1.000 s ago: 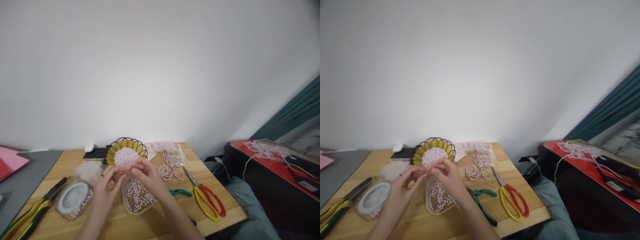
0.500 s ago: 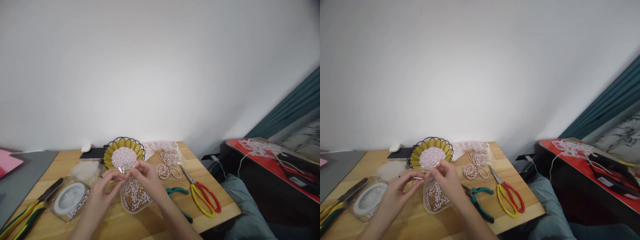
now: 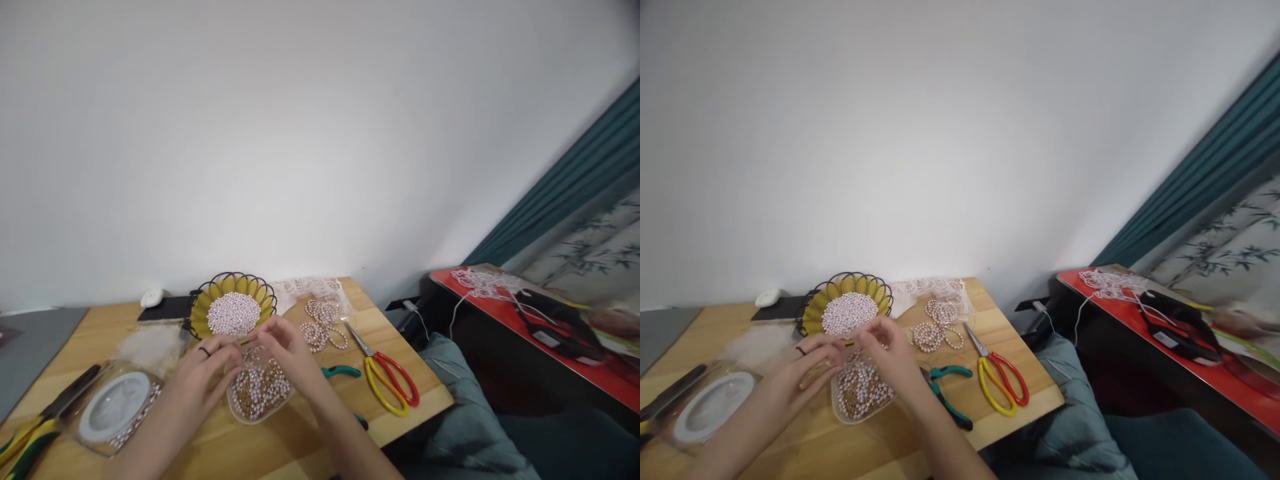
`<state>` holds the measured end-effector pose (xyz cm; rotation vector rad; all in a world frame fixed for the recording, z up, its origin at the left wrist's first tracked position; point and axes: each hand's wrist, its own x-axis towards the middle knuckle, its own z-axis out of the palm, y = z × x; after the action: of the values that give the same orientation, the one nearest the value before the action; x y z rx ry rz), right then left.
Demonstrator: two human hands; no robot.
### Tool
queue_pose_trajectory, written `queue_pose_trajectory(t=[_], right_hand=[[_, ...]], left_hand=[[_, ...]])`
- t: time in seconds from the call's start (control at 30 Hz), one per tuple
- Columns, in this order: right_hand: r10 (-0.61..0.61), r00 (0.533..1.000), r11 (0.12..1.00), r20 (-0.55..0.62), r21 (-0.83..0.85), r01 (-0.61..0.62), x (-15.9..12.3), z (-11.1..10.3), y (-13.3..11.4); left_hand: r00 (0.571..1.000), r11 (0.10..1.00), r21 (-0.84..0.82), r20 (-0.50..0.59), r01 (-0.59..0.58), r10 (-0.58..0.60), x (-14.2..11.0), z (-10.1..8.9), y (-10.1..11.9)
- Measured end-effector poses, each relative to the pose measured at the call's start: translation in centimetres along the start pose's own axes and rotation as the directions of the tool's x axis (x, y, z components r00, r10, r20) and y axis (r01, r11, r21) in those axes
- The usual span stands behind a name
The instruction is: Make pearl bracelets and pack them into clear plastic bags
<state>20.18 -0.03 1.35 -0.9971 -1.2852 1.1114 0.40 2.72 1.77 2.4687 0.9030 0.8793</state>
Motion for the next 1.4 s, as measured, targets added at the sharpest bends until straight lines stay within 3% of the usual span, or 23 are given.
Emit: queue_pose_trajectory(t=[0.07, 0.13, 0.17, 0.2, 0.27, 0.33, 0.47, 0.63, 0.8, 1.03, 1.4], right_hand=[[0.008, 0.989, 0.999, 0.151, -0.043, -0.001, -0.2, -1.8, -0.4], [-0.01, 0.987, 0.966, 0.161, -0.255, 0.052, 0.0, -4.5, -0.3], [-0.033, 0.995, 0.894, 0.093, -0.442, 0.071, 0.3, -6.2, 0.0], [-0.048, 0.998, 0.749, 0.029, -0.66, 0.055, 0.8, -7.9, 0.4], [-0.03, 0.999, 0.646, 0.01, -0.763, 0.027, 2.0, -11.0, 1.5], [0.02, 0.994, 0.576, 0.105, -0.814, 0.074, 3.1, -13.0, 2.7], [0.133, 0.93, 0.474, 0.342, -0.846, 0.243, 4.6, -13.1, 4.1], [0.204, 0.884, 0.402, 0.42, -0.86, 0.315, 5.2, -12.0, 4.2], [0.199, 0.902, 0.451, 0.382, -0.853, 0.262, 5.6, -13.4, 2.3], [0.226, 0.915, 0.655, 0.334, -0.747, 0.111, 5.2, -15.8, -1.4], [0.217, 0.968, 0.736, 0.126, -0.673, -0.077, 3.7, -16.1, 2.7]], left_hand=[[1.0, 0.999, 0.031, 0.006, 0.012, -0.012, 0.0, -0.2, -0.3], [1.0, 0.999, 0.035, -0.004, 0.025, -0.025, -0.1, -0.4, -0.8], [1.0, 0.999, 0.038, -0.019, 0.023, -0.022, -0.1, -0.5, -1.1], [0.999, 0.999, 0.045, -0.034, 0.016, -0.015, -0.2, -0.7, -1.4], [0.999, 0.998, 0.069, -0.047, -0.008, 0.011, -0.2, -1.1, -2.0], [0.999, 0.995, 0.095, -0.037, -0.033, 0.036, 0.0, -1.3, -2.5], [0.997, 0.992, 0.11, -0.019, -0.066, 0.068, 1.0, -1.0, -2.8], [0.997, 0.993, 0.086, 0.039, -0.075, 0.072, 1.5, -0.3, -2.7], [0.997, 0.996, 0.065, 0.058, -0.055, 0.051, 1.1, 0.1, -3.1], [0.997, 0.998, 0.044, 0.064, -0.046, 0.043, 1.2, 0.3, -3.3], [0.997, 0.999, 0.019, 0.063, -0.049, 0.047, 1.7, 0.4, -2.4]])
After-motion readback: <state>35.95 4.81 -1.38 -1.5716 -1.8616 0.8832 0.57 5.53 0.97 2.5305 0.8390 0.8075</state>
